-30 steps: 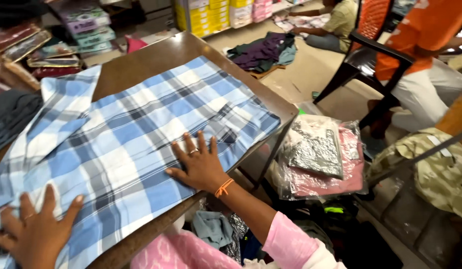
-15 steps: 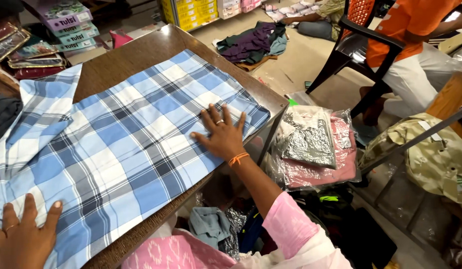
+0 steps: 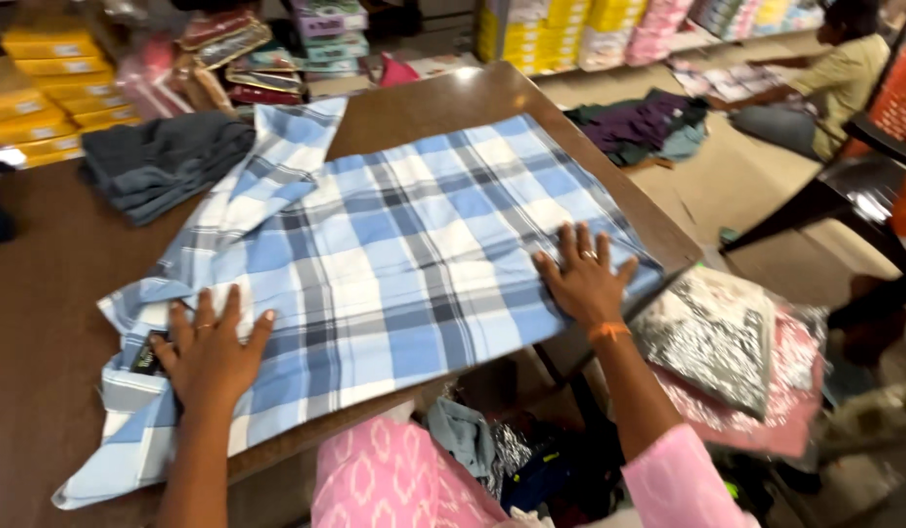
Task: The person places a plaid shirt on a table and smooths it flat with both hands. They fold the sleeves and sides inward, fold the shirt into a compact rectangle, then wrap the folded shirt in a clear plastic bag and press the bag around it.
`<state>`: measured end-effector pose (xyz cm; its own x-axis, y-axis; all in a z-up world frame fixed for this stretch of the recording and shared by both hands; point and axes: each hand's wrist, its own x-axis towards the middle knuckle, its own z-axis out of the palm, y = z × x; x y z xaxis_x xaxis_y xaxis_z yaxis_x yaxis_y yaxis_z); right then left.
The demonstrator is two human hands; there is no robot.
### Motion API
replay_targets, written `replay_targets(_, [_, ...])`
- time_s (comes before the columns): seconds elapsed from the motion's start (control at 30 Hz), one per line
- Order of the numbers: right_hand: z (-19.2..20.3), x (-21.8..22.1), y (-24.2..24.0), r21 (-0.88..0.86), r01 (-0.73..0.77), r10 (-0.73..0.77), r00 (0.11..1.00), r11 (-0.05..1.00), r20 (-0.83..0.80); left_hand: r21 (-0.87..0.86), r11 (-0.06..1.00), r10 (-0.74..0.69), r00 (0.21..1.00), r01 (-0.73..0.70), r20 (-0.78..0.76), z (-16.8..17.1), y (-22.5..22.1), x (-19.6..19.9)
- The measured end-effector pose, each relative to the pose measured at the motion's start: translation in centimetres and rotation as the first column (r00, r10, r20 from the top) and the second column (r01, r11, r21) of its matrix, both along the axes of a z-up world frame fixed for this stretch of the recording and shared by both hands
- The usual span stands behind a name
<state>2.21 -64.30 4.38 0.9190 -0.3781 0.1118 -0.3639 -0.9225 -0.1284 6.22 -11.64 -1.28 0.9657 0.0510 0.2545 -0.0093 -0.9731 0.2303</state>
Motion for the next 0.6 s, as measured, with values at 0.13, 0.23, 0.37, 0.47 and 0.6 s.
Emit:
replay_targets(0.13, [-1.2,0.9,-1.1,-0.015,-0.030,0.030,1.000,0.999,0.000,0.016,0.999,0.043,0.997,-0.042,-0.064,0.6,-0.5,0.2])
replay_targets(0.23, [-1.5,1.5,-1.3,-0.007,-0.046,0.045,0.999,0.999,-0.020,0.081,0.994,0.079,0.995,-0.074,-0.054,2.1,-1.1,-0.7])
replay_targets(0.37, [-2.0,1.8,-1.4,-0.033,-0.033,0.032,0.999,0.999,-0.030,0.225,0.967,0.178,0.950,-0.121,-0.255,7.7,-3.3,0.9])
replay_targets(0.47, [-2.3,1.8,-1.5,-0.052,-0.041,0.041,0.999,0.998,0.003,0.197,0.960,0.237,0.950,-0.197,-0.202,7.9,-3.4,5.1])
replay_targets(0.6, [-2.3,1.5,-0.9,-0.058,-0.026,0.028,0.998,0.998,0.047,0.090,0.929,0.347,0.929,-0.360,0.130,5.1,-1.5,11.0])
